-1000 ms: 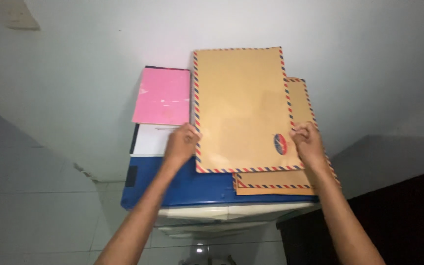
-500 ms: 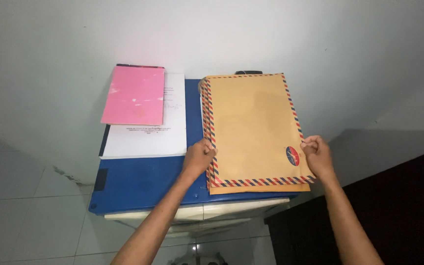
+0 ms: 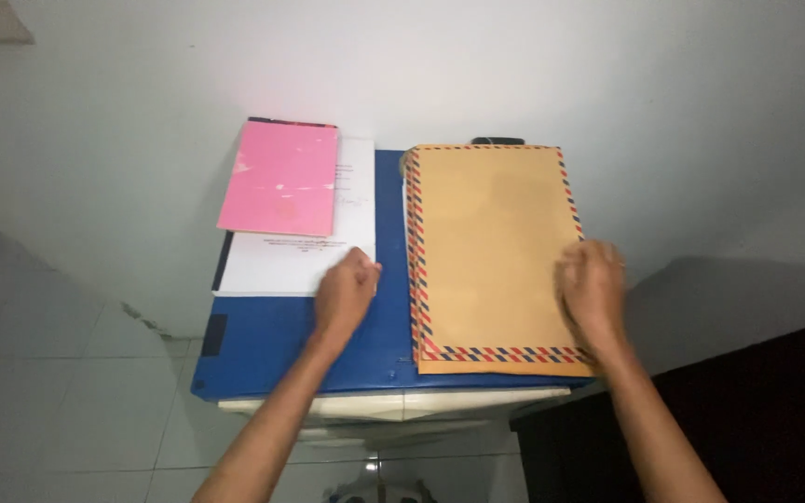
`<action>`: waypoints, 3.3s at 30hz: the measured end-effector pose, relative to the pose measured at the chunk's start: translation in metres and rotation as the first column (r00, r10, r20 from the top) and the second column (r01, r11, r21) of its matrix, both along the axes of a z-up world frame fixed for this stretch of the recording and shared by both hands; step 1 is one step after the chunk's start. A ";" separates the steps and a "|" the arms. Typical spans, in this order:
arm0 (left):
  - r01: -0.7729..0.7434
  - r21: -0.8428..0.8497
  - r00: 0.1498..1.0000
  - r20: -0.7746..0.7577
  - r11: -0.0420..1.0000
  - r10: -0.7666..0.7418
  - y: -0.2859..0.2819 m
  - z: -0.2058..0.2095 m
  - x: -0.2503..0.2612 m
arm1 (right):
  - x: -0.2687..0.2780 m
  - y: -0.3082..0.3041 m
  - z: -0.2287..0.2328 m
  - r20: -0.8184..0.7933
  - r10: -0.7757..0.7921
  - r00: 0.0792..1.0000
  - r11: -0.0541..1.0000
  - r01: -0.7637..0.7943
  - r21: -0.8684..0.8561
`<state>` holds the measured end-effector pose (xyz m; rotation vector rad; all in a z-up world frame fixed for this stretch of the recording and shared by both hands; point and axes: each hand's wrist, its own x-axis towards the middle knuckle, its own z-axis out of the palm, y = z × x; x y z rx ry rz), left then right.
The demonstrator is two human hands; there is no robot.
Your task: Organizing and flipping through stacks of papers, envelopes, and books on a cabinet.
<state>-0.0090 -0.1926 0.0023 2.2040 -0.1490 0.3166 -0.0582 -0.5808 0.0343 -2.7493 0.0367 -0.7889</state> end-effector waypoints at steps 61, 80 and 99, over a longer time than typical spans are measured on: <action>-0.115 0.362 0.946 0.323 0.925 -0.009 0.023 -0.004 0.014 | 0.063 -0.035 -0.015 -0.350 0.034 0.936 0.599 0.262 0.757; -0.139 0.327 0.947 0.319 0.935 0.029 0.051 -0.007 0.011 | 0.056 -0.002 0.008 -0.061 -0.290 0.955 0.957 0.288 -0.046; -0.401 0.296 0.911 0.230 0.867 0.343 0.171 0.008 0.076 | 0.164 0.303 -0.063 -0.322 0.441 0.838 0.794 -0.197 0.574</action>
